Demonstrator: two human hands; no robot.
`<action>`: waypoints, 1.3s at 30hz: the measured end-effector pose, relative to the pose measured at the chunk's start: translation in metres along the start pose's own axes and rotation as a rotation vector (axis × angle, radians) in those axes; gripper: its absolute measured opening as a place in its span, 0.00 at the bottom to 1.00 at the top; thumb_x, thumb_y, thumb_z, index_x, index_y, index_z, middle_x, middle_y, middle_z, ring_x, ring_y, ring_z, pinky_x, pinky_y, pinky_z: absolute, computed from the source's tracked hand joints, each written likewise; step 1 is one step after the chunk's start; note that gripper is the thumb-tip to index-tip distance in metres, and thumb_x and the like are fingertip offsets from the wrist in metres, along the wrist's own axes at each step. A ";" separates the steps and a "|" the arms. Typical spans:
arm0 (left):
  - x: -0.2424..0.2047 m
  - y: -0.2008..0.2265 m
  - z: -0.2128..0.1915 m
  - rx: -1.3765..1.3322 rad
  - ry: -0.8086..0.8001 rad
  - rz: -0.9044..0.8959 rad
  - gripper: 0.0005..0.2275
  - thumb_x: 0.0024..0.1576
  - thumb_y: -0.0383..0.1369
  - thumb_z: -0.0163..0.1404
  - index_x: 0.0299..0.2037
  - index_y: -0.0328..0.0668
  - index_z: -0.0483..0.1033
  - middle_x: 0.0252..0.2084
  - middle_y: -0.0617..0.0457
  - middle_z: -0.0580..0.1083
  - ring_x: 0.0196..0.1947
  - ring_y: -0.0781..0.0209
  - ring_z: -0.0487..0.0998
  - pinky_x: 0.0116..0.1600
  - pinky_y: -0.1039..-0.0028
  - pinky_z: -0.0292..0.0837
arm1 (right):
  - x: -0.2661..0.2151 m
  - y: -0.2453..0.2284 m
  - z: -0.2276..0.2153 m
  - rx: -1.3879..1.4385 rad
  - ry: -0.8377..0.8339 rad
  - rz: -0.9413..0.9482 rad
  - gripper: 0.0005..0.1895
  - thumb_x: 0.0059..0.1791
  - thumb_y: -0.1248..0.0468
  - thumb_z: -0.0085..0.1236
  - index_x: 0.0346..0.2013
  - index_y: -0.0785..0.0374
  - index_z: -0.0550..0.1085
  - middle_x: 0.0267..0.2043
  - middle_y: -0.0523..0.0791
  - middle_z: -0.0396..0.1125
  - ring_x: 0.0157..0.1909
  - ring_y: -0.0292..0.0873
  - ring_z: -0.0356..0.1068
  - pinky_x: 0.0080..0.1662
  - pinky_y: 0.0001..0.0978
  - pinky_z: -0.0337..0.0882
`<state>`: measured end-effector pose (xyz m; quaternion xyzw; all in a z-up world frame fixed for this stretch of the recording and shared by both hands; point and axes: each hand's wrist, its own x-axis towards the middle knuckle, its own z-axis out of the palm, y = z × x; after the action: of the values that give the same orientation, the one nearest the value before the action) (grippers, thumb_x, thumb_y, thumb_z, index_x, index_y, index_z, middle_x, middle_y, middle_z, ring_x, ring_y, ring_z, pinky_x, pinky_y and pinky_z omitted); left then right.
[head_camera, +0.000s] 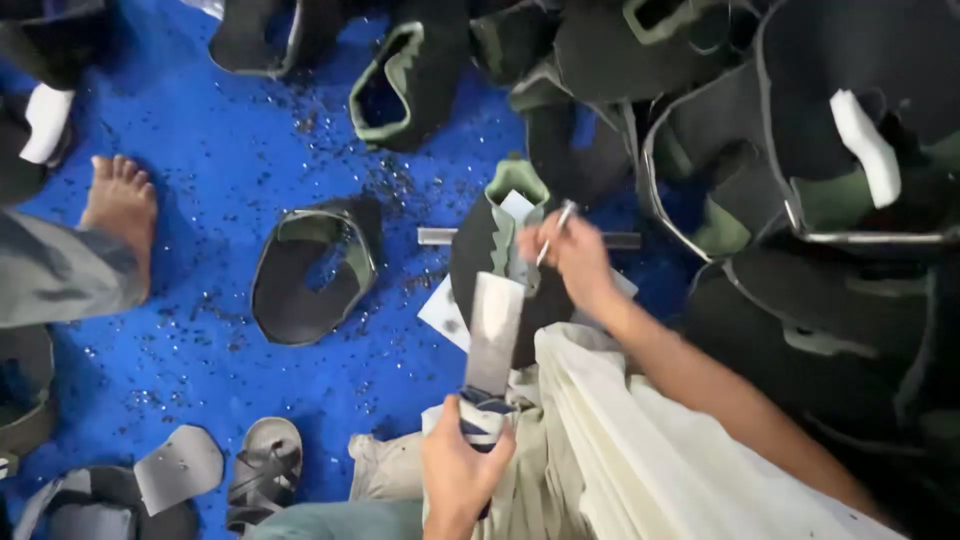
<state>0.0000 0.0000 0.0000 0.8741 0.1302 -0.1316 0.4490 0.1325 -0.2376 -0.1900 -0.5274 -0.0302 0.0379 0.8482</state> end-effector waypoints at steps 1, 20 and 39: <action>0.000 0.005 -0.004 -0.002 0.013 0.015 0.18 0.42 0.38 0.65 0.34 0.36 0.73 0.24 0.47 0.78 0.25 0.50 0.82 0.33 0.67 0.75 | 0.019 -0.022 0.010 -0.001 -0.011 -0.017 0.12 0.63 0.71 0.53 0.34 0.71 0.71 0.42 0.56 0.76 0.43 0.47 0.74 0.51 0.37 0.74; 0.030 -0.010 0.023 0.011 -0.024 0.042 0.20 0.41 0.37 0.63 0.40 0.35 0.74 0.30 0.39 0.80 0.33 0.39 0.83 0.37 0.60 0.76 | 0.027 -0.031 0.022 -0.733 -0.120 -0.090 0.13 0.53 0.75 0.49 0.51 0.71 0.78 0.50 0.54 0.76 0.51 0.47 0.74 0.52 0.35 0.75; 0.045 -0.012 0.024 -0.196 0.174 0.396 0.14 0.39 0.35 0.60 0.31 0.37 0.72 0.22 0.47 0.74 0.20 0.51 0.76 0.30 0.66 0.75 | 0.032 -0.084 0.059 -0.685 -0.140 -0.106 0.11 0.56 0.74 0.43 0.49 0.72 0.73 0.53 0.53 0.74 0.53 0.44 0.76 0.51 0.32 0.76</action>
<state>0.0346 -0.0083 -0.0381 0.8429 0.0065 0.0485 0.5358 0.1615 -0.2191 -0.0881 -0.7750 -0.1264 0.0174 0.6189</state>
